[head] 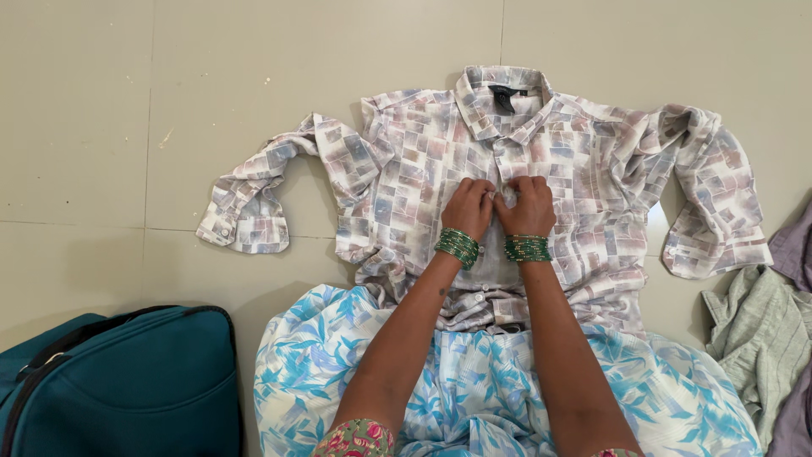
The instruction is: The person takes a patterned shirt from a teal bag, lays it flat on the floor, and buttons it up. They then fold the shirt neatly and place it back into the bag.
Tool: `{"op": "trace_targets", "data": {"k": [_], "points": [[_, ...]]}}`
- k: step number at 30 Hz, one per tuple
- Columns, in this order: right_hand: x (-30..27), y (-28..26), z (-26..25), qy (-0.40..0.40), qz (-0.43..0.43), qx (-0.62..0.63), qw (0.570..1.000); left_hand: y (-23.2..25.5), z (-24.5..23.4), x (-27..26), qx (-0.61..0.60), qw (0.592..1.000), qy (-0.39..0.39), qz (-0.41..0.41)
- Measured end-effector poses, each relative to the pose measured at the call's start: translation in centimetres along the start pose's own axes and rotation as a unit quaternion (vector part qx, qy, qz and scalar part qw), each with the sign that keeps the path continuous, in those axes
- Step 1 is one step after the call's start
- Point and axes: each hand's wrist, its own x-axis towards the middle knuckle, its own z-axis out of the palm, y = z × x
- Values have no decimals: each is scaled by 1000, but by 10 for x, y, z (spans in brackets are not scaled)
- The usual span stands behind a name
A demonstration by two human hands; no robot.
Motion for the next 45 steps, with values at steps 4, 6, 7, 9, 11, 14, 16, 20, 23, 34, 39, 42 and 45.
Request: {"op": "trace_targets", "data": {"k": [4, 6, 7, 9, 11, 14, 16, 20, 23, 34, 39, 42, 45], "points": [[-1, 11, 9, 15, 3, 13, 1000, 0, 4, 0, 12, 1000, -1, -2], [-1, 20, 12, 9, 26, 43, 999, -2, 5, 1, 20, 1000, -1, 4], [0, 24, 12, 6, 39, 58, 998, -2, 5, 1, 24, 1000, -1, 7], [2, 32, 12, 2, 63, 105, 992, -1, 5, 0, 27, 1000, -2, 3], [7, 35, 10, 1, 85, 166, 982, 0, 4, 1, 28, 1000, -1, -1], [9, 26, 2, 6, 46, 139, 989, 1, 5, 0, 30, 1000, 1, 0], [6, 9, 2, -3, 46, 111, 993, 1, 6, 1, 36, 999, 4, 9], [10, -4, 1, 32, 12, 35, 999, 1, 5, -1, 41, 999, -6, 10], [11, 2, 8, 49, -5, 28, 998, 1, 4, -1, 35, 999, -7, 5], [15, 28, 5, -39, 65, 180, 981, 2, 6, 1, 5, 1000, 4, 2], [17, 22, -16, -125, 118, 49, 984, 5, 4, 1, -2, 1000, 5, -6], [17, 27, -14, -150, 144, 27, 978, 7, 3, 2, -9, 1000, 2, -13], [14, 40, 2, -149, 106, 108, 977, 6, 5, 1, -59, 998, -3, -34]]}}
